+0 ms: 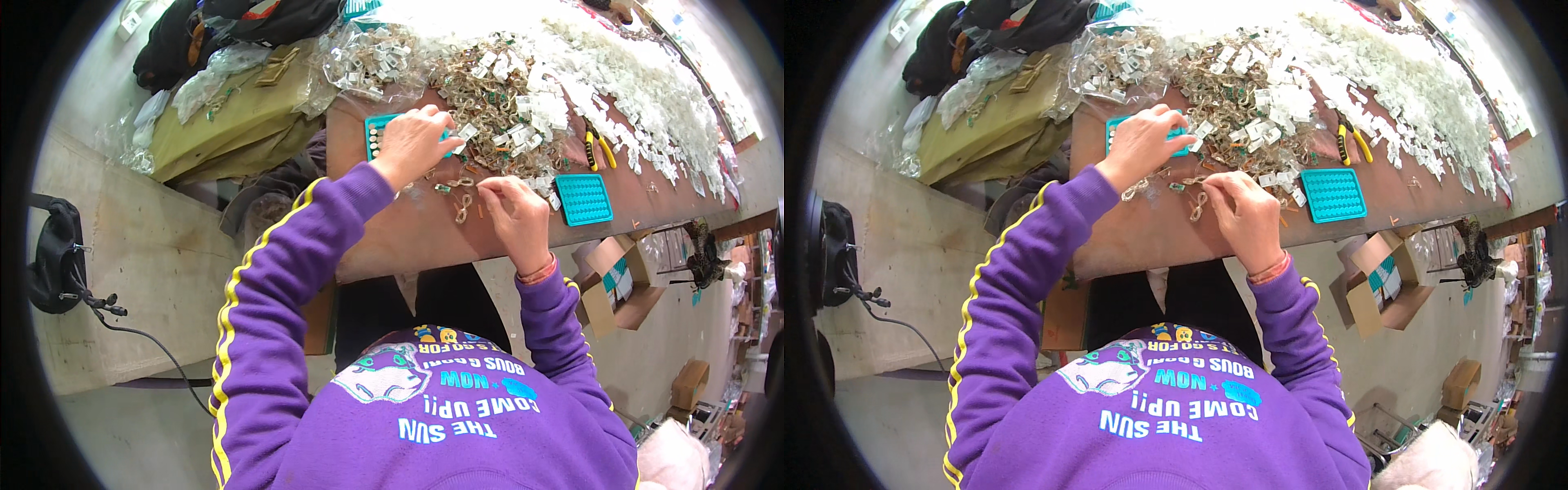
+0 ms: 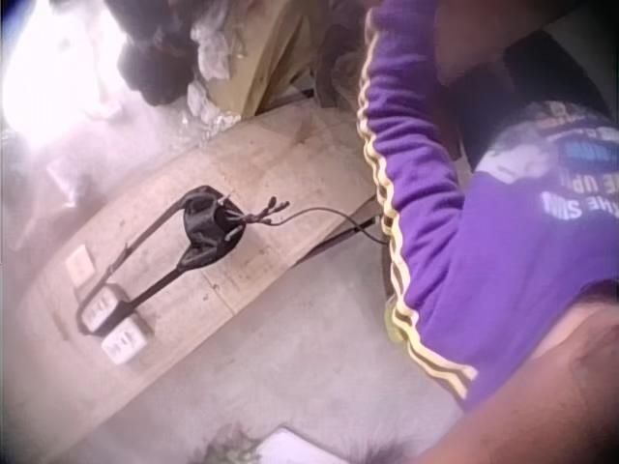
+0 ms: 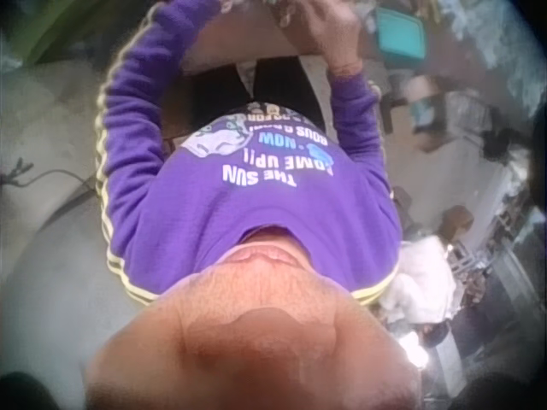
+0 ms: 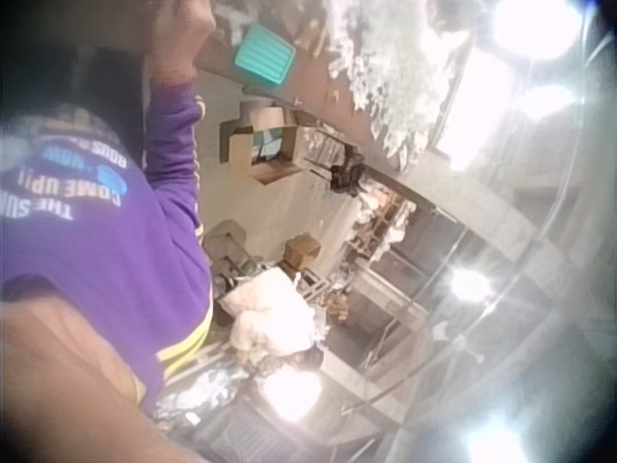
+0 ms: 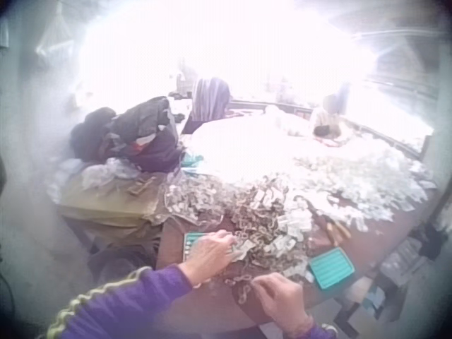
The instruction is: The person repeatedly picks small electronic components from a pile on the table, separates or adjusts them by hand, and places them into a teal tray. The process continues throughout the clip with the same repetitive handling of individual items.
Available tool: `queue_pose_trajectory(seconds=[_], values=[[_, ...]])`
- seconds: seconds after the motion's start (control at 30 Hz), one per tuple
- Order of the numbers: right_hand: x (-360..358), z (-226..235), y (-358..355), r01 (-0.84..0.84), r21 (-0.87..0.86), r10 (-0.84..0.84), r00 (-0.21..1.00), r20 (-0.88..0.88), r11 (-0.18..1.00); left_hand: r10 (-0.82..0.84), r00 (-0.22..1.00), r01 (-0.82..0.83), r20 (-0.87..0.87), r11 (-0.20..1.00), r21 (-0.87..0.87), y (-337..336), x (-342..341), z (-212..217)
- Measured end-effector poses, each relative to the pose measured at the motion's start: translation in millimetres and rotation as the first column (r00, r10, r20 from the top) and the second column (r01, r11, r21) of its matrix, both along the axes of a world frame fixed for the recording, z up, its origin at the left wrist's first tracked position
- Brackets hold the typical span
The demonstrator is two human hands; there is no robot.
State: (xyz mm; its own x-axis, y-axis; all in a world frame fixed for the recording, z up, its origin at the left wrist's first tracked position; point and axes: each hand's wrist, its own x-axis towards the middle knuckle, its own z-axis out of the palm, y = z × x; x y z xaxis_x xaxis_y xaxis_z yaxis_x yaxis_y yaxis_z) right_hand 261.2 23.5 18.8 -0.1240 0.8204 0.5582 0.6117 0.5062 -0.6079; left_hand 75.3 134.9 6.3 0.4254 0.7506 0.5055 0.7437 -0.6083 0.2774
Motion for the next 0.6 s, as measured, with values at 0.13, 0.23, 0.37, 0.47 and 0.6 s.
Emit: queue_pose_trajectory(seconds=[0.13, 0.23, 0.37, 0.47, 0.6], values=[[-2.7, -1.1, 1.8, -0.022, 0.041, 0.024, 0.999, -0.034, 0.999, 0.068, 0.979, -0.050, -0.193, 0.994, 0.101, 13.0, 30.9, -13.5], [2.4, -7.0, -6.0, 0.007, -0.045, -0.010, 0.998, -0.058, 0.999, 0.129, 0.988, -0.136, -0.090, 0.988, -0.070, 19.0, 35.0, -16.6], [6.6, -15.0, -0.9, 0.017, -0.058, -0.016, 1.000, 0.014, 0.998, 0.021, 0.919, 0.102, 0.393, 0.951, -0.291, 18.7, 21.1, -1.8], [-4.6, -23.1, 13.5, 0.001, 0.003, -0.002, 0.984, 0.176, 1.000, 0.136, 0.739, 0.304, 0.660, 0.807, -0.507, 3.2, -2.6, 12.9], [-22.8, -33.8, 33.0, -0.042, 0.062, 0.013, 0.911, 0.412, 0.997, 0.395, 0.240, 0.785, 0.887, 0.458, -0.417, -48.9, -42.5, 9.8]])
